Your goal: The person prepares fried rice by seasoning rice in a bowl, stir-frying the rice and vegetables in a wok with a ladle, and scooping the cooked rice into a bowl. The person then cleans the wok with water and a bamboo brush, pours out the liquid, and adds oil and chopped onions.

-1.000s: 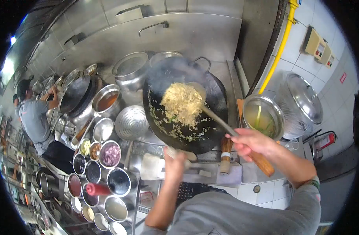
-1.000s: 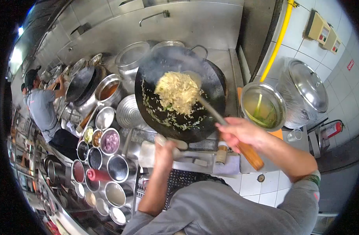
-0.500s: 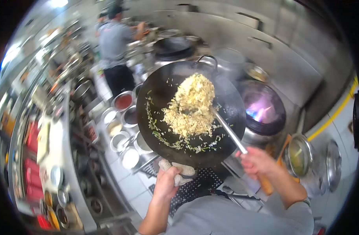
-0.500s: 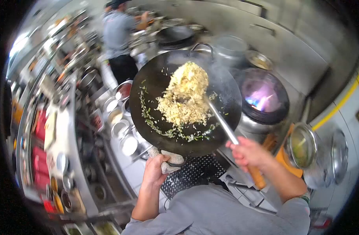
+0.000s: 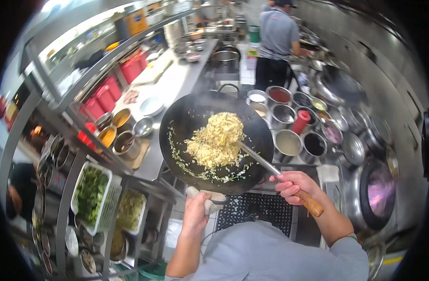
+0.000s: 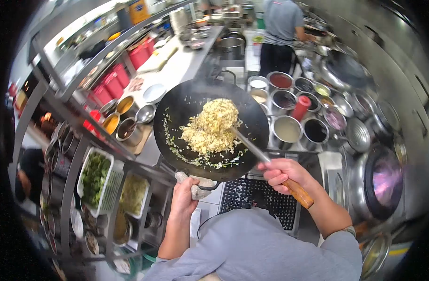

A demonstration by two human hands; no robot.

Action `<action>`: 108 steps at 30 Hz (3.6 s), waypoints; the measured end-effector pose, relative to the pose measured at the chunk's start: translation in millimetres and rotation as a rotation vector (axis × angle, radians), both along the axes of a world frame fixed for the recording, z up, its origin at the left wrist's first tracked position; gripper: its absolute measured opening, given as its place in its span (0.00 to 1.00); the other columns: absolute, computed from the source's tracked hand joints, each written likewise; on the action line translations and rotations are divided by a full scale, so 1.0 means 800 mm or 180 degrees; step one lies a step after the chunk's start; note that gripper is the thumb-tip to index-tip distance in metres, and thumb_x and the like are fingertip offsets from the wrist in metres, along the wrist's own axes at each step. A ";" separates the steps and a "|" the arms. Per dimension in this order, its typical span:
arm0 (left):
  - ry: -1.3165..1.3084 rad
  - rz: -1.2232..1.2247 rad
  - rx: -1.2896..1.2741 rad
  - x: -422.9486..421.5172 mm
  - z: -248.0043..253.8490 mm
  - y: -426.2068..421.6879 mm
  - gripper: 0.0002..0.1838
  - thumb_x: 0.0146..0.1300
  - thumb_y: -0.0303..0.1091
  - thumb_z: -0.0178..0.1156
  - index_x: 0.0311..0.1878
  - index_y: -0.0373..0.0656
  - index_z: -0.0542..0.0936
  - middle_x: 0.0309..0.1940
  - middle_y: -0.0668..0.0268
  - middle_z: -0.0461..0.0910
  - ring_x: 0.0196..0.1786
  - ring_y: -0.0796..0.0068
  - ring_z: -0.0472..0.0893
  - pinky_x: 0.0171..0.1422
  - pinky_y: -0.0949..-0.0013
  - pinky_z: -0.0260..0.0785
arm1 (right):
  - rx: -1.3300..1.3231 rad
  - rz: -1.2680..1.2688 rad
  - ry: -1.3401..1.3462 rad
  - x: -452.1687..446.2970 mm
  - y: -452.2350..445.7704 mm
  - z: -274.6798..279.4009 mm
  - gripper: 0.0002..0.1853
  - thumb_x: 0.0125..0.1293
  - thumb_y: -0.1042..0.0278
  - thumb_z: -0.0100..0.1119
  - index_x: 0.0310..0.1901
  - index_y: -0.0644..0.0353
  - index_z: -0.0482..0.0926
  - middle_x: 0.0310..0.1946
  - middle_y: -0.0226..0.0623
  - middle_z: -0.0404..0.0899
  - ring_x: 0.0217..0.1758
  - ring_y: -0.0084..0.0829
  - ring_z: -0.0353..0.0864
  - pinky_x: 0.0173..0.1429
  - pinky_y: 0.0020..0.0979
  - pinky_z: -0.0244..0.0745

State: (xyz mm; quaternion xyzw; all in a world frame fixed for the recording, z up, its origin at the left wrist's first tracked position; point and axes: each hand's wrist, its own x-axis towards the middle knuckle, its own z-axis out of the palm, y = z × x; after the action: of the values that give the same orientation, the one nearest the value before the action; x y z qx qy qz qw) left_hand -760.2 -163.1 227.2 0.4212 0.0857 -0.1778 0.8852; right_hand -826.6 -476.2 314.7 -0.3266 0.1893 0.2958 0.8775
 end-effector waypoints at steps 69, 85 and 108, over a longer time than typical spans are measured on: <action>0.0657 0.5108 -0.0538 -0.290 -0.081 -0.264 0.21 0.62 0.25 0.59 0.59 0.33 0.75 0.48 0.56 0.82 0.51 0.61 0.84 0.58 0.57 0.78 | -0.2232 0.4705 -0.3399 0.228 0.114 -0.064 0.07 0.70 0.71 0.53 0.47 0.59 0.68 0.20 0.28 0.67 0.15 0.23 0.67 0.19 0.29 0.64; 0.1224 0.4588 -0.0886 -0.308 -0.154 -0.220 0.18 0.63 0.24 0.55 0.56 0.30 0.75 0.49 0.55 0.82 0.50 0.58 0.85 0.54 0.56 0.80 | -0.1100 0.5498 0.0422 0.165 0.096 -0.114 0.09 0.77 0.63 0.54 0.39 0.52 0.66 0.19 0.17 0.63 0.13 0.10 0.62 0.14 0.18 0.61; 0.1074 0.3185 -0.0682 0.004 -0.094 -0.151 0.16 0.62 0.25 0.54 0.53 0.31 0.77 0.47 0.54 0.84 0.48 0.54 0.86 0.53 0.49 0.81 | -0.2692 0.2442 -0.2242 0.654 0.102 -0.103 0.05 0.69 0.69 0.54 0.38 0.53 0.68 0.18 0.24 0.64 0.14 0.19 0.64 0.15 0.30 0.67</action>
State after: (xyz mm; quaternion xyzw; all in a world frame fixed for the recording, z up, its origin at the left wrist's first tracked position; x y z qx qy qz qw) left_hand -756.9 -283.7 152.2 0.2017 0.3984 0.1928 0.8737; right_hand -303.7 -394.9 232.4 -0.7636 -0.1382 0.3629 0.5160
